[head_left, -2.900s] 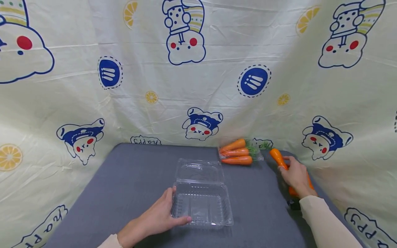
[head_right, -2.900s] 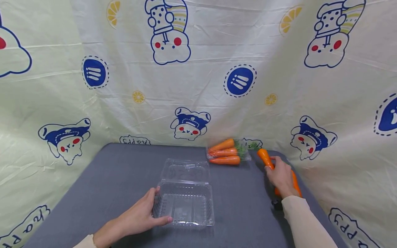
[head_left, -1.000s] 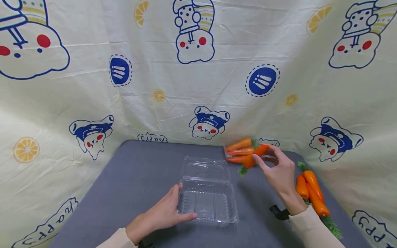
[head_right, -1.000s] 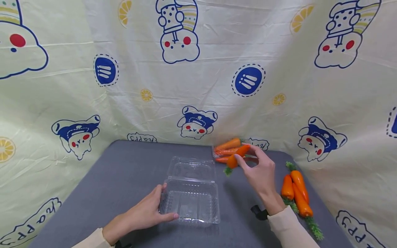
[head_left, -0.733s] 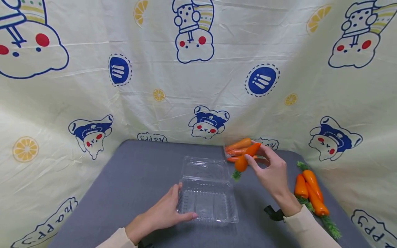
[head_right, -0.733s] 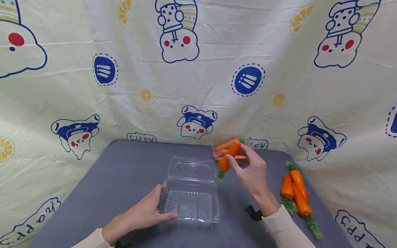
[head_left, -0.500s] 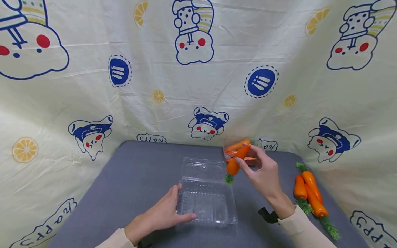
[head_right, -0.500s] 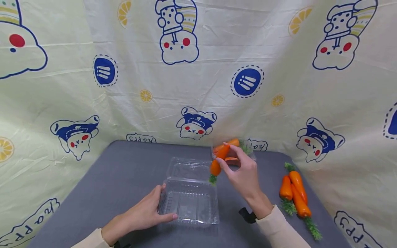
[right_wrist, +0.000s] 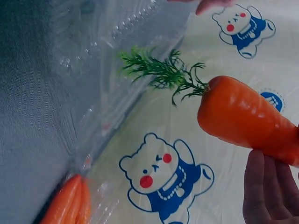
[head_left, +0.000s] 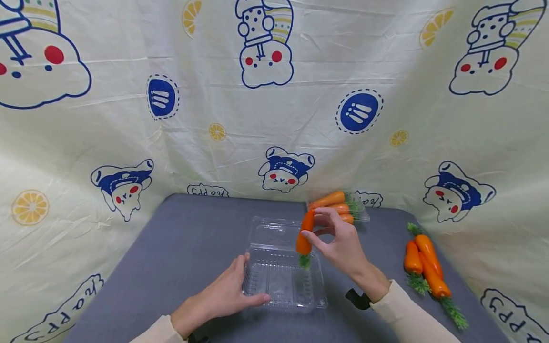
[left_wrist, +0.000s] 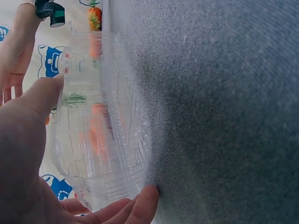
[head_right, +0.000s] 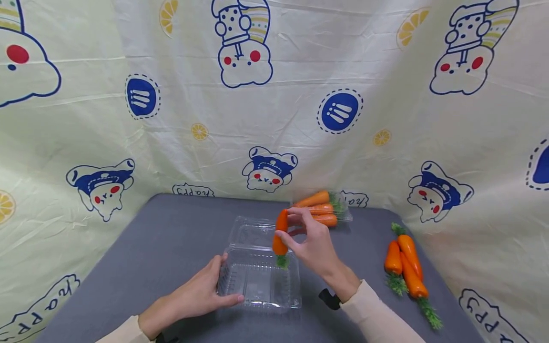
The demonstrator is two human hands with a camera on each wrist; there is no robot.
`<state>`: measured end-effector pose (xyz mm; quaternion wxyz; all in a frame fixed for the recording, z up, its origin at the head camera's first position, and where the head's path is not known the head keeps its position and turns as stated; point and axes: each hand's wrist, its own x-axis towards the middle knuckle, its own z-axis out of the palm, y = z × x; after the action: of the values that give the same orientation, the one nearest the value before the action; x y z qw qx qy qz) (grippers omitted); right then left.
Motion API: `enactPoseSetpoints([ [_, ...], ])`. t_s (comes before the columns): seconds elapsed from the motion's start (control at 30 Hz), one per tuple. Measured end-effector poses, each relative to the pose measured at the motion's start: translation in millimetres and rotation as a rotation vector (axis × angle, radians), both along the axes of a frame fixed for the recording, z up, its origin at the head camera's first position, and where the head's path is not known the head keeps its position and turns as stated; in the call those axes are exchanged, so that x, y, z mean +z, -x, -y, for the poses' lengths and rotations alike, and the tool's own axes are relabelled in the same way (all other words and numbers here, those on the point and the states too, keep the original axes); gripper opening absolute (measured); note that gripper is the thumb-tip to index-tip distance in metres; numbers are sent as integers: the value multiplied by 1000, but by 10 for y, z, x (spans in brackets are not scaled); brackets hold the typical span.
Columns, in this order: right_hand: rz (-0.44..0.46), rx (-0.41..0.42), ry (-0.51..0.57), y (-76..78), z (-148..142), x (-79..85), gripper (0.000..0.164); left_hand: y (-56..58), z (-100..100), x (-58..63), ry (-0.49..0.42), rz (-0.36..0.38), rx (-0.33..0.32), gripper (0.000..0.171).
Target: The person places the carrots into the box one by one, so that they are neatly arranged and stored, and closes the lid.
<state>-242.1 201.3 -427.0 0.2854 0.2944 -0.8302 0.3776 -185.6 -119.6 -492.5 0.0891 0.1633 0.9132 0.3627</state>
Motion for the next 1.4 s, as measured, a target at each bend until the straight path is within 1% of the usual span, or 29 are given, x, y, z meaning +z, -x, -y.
enactPoseSetpoints([
  [0.2,90,79,-98,50,109,-57,58,21,2,0,3,48,7,133],
  [0.47,188,193,-267,130,216,-125,51,35,3,3,12,60,10,134],
  [0.53,232,220,-301,144,239,-126,51,35,2,4,16,66,11,134],
  [0.7,349,275,-357,173,319,-104,51,26,6,1,9,51,1,134],
  [0.83,393,320,-404,207,389,-125,49,14,11,-5,3,33,-10,131],
  [0.93,428,336,-438,225,443,-153,49,10,12,-6,6,31,-14,131],
  [1.03,455,331,-477,235,493,-178,49,13,9,-1,16,44,-16,130],
  [1.27,461,299,-570,250,605,-193,50,19,11,7,13,48,-18,129],
  [1.4,468,284,-601,273,663,-187,51,27,8,7,12,59,-9,131],
])
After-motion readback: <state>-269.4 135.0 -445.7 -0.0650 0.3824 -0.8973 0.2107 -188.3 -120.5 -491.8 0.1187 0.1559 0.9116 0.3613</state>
